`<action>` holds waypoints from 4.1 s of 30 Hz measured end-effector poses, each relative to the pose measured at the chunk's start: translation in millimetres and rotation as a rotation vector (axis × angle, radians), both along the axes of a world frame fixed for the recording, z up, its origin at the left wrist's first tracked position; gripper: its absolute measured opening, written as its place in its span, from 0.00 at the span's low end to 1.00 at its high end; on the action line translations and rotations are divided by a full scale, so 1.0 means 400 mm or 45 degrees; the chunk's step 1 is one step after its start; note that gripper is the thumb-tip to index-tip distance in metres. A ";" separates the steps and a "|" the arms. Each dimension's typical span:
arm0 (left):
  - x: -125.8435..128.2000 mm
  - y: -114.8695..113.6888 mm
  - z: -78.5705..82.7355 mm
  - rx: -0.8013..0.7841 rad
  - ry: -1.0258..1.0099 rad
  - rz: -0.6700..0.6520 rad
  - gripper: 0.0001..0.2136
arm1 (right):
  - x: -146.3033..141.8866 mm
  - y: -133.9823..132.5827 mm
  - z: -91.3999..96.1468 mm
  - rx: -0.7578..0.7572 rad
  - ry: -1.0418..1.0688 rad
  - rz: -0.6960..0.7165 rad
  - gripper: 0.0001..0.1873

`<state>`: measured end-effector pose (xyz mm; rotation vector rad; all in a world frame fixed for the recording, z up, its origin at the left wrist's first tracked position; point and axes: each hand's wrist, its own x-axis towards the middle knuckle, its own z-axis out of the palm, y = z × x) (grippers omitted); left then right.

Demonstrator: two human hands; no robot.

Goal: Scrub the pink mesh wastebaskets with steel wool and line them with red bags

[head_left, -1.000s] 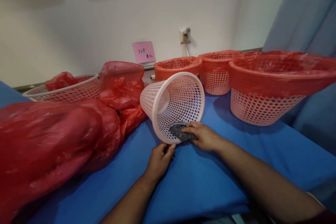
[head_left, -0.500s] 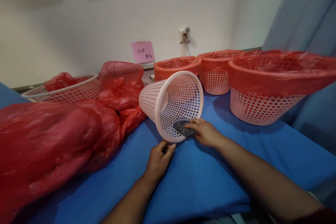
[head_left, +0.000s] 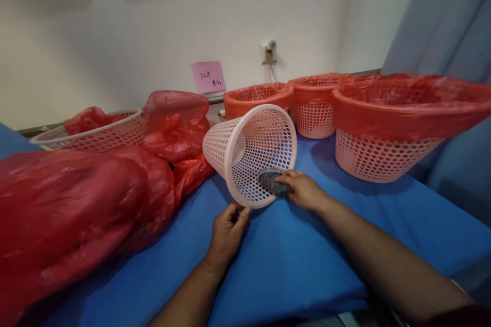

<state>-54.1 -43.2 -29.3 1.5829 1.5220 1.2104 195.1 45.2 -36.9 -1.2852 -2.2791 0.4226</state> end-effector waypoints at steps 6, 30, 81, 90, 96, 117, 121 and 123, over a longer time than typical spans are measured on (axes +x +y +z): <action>0.001 0.009 -0.026 -0.133 0.027 -0.097 0.18 | -0.074 -0.056 -0.002 -0.054 0.265 0.420 0.35; -0.017 0.000 0.020 0.103 -0.073 0.111 0.15 | 0.001 0.003 0.017 -0.005 -0.110 -0.196 0.31; -0.025 -0.002 0.026 0.236 0.059 0.145 0.15 | -0.010 -0.013 0.009 -0.022 -0.110 -0.149 0.32; -0.003 0.010 -0.020 -0.082 0.175 -0.166 0.17 | -0.049 -0.044 0.003 -0.076 0.109 0.331 0.35; -0.012 0.003 0.001 -0.005 0.207 -0.127 0.15 | 0.043 0.028 0.038 0.133 -0.294 -0.607 0.29; 0.002 0.000 -0.002 0.105 0.121 -0.086 0.13 | 0.004 -0.007 0.023 -0.016 -0.134 -0.112 0.27; 0.009 0.010 -0.016 0.004 0.206 -0.238 0.13 | -0.042 -0.051 0.012 -0.209 0.166 0.410 0.31; 0.006 0.007 -0.017 -0.030 0.202 -0.213 0.15 | -0.039 -0.049 0.017 -0.226 0.211 0.428 0.32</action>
